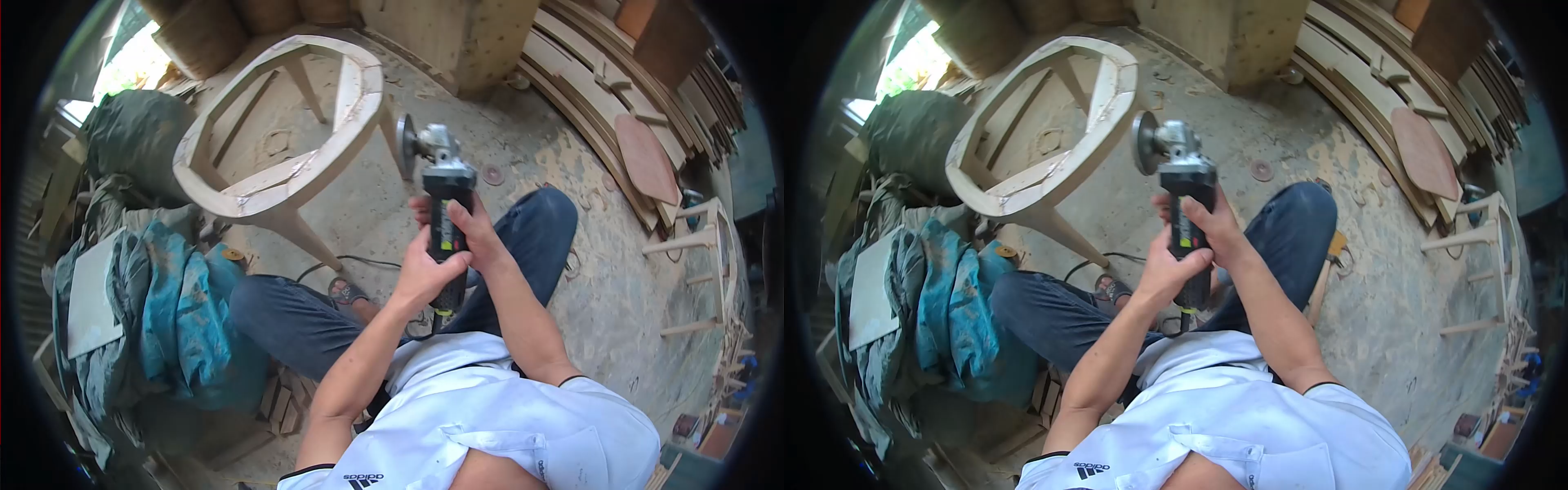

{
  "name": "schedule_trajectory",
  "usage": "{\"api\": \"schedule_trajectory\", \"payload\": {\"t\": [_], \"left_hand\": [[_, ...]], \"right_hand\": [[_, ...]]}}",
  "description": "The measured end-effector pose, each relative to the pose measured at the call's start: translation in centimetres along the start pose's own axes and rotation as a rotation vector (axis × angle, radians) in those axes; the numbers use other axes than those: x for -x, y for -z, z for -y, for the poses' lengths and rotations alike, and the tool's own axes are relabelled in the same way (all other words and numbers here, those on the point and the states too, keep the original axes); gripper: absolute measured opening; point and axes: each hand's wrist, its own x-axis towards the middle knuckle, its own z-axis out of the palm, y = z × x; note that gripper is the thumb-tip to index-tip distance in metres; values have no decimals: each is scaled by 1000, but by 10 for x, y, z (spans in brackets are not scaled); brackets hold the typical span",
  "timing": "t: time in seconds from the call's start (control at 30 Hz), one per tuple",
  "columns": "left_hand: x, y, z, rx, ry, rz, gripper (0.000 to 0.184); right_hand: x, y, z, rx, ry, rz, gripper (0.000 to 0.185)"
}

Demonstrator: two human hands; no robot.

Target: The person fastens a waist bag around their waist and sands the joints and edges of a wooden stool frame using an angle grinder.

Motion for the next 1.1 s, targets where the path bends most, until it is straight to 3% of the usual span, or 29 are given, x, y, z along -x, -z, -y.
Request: {"api": "schedule_trajectory", "payload": {"t": [0.07,0.13,0.37,0.4,0.53,0.6,0.73,0.83,0.9,1.0,1.1], "left_hand": [[7,2,0,-179,-108,-14,52],[13,2,0,-211,-34,13,54],[14,-6,10,-184,-92,-118,57],[17,-3,3,-254,17,-108,54],[0,24,35,-80,28,-76,47],[-22,50,33,281,149,-293,53],[-80,112,14,969,-158,-569,71],[-112,126,-14,1032,-442,-576,77],[-135,132,-15,1077,-512,-744,63],[-125,138,-11,983,-432,-783,50],[-78,140,-13,867,-363,-790,51]], "right_hand": [[4,6,-1,-162,-58,83,70],[6,12,-4,-297,-141,37,65],[-7,9,1,-295,-36,28,53],[-14,6,7,-311,-5,30,52],[-44,35,18,-196,72,15,49],[-54,52,25,-177,72,29,55],[-52,67,21,-259,77,45,61],[-41,68,12,-269,102,54,62],[-35,73,11,-231,105,79,62],[-30,78,14,-180,114,72,61],[-22,76,20,-164,127,17,61]]}}
